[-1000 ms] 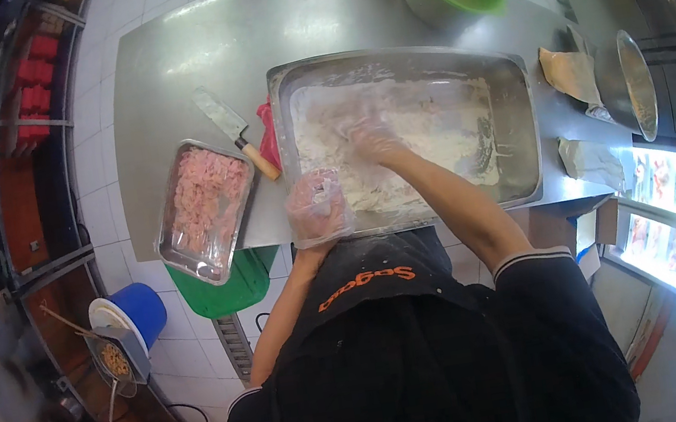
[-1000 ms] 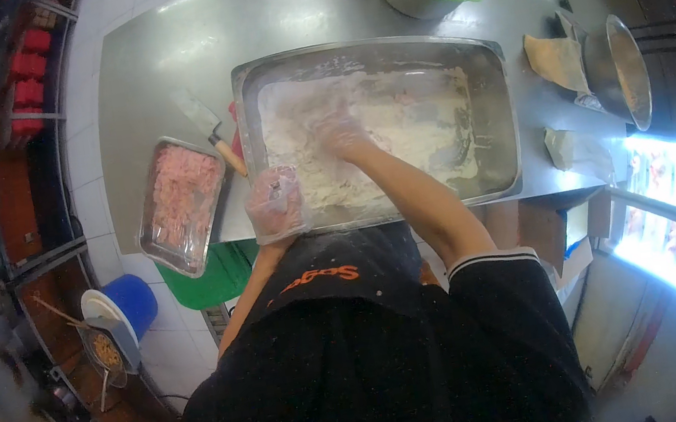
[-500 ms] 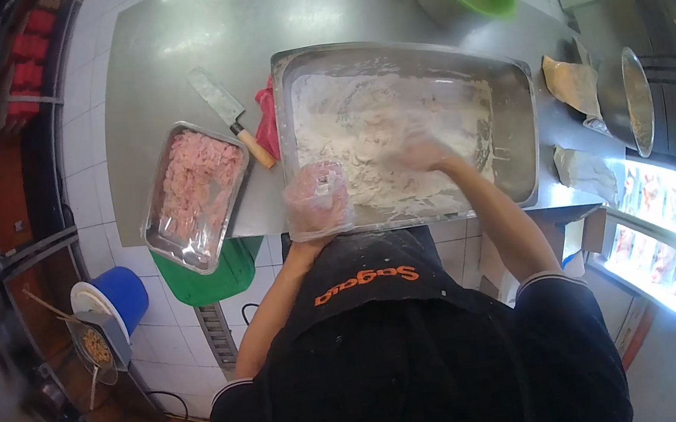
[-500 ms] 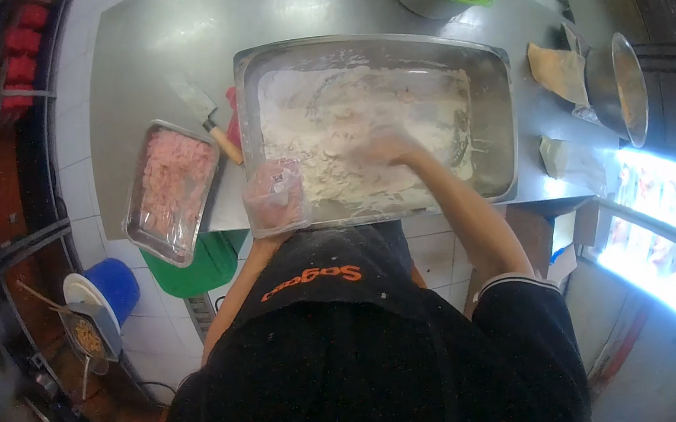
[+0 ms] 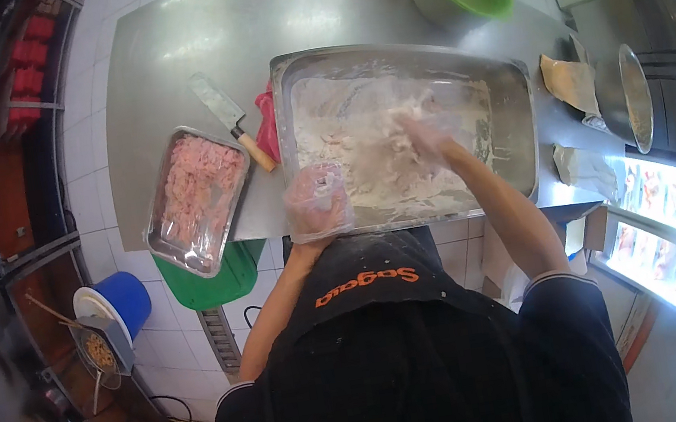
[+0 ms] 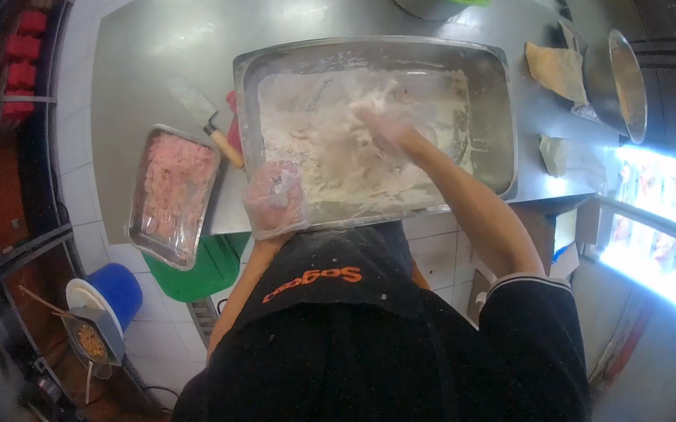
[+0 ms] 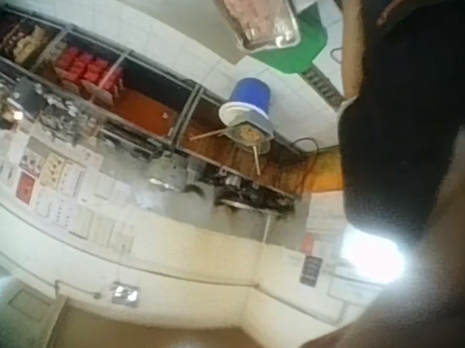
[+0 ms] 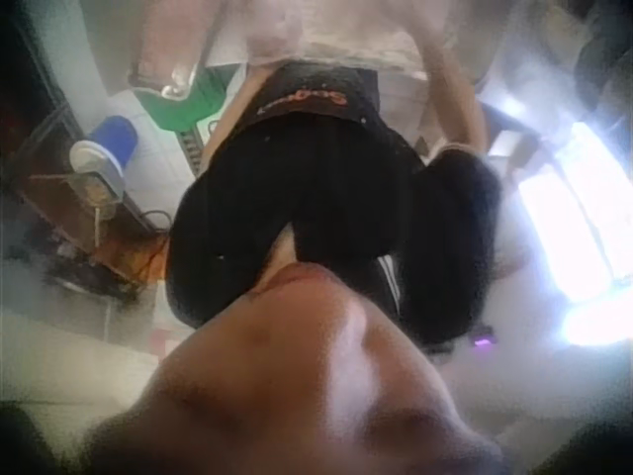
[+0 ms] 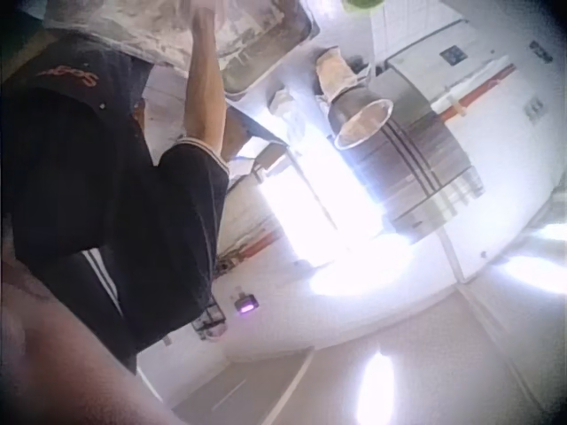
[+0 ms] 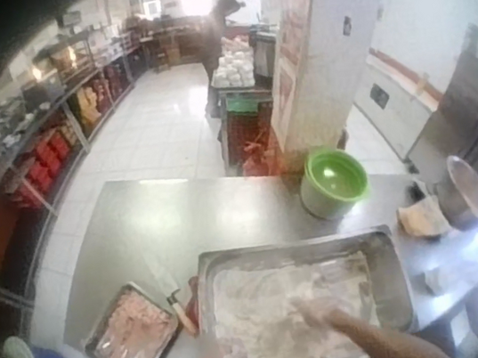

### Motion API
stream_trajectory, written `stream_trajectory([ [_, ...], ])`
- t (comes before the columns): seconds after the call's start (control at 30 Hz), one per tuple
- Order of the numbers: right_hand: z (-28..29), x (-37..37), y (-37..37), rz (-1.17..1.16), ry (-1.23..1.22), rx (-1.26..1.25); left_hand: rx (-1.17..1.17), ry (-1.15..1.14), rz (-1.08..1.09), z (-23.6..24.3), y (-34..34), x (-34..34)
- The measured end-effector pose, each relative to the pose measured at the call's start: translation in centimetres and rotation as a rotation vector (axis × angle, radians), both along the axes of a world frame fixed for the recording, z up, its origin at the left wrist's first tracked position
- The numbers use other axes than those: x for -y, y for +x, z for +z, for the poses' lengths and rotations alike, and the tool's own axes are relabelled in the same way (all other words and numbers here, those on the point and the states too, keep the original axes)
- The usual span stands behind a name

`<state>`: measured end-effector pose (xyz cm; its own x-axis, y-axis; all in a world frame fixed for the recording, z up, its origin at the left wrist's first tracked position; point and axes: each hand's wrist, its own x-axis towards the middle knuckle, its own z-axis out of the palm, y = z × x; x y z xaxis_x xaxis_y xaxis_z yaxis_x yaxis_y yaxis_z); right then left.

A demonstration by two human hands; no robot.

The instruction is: The person breaded meat by hand in a large metal container. The person used their hands to coat pieces of meat with flour, turning them over and ensuring even coverage. The person then transferred the breaded meat into a green colander.

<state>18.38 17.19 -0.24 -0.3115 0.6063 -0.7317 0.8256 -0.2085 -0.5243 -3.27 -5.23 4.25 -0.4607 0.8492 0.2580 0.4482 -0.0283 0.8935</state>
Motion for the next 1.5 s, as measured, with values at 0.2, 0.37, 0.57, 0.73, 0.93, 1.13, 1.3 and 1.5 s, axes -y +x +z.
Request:
stream_trajectory([
  [0.2, 6.4, -1.4, -1.6, 0.262, 0.111, -0.056, 0.032, -0.024, 0.015, 0.9, -0.1, 0.4],
  [0.37, 4.6, 0.0, -4.4, 0.189, 0.43, -0.141, 0.037, 0.021, 0.028, 0.5, 0.0, 0.2],
  [0.57, -3.5, 5.2, -5.4, 0.6, 0.695, 0.188, 0.009, -0.01, 0.005, 0.8, 0.2, -0.1],
  [0.73, 6.6, 1.8, -3.4, -0.2, -0.262, -0.382, 0.034, -0.007, 0.025, 0.0, 0.0, 0.3],
  [0.93, 5.4, -1.3, -2.8, 0.409, 0.567, 0.075, -0.002, -0.009, 0.005, 0.8, 0.0, 0.1],
  [1.13, 2.0, 3.3, -7.5, 0.625, 0.708, 0.131, 0.048, -0.01, -0.008, 0.7, 0.3, 0.1],
  [1.3, -1.2, 1.0, -7.1, 0.773, 0.248, 0.15, 0.016, -0.007, 0.026, 0.7, -0.2, 0.4],
  [1.5, 1.5, -2.0, -1.7, 0.424, 0.538, 0.034, 0.022, -0.004, 0.039, 0.3, 0.0, 0.0],
])
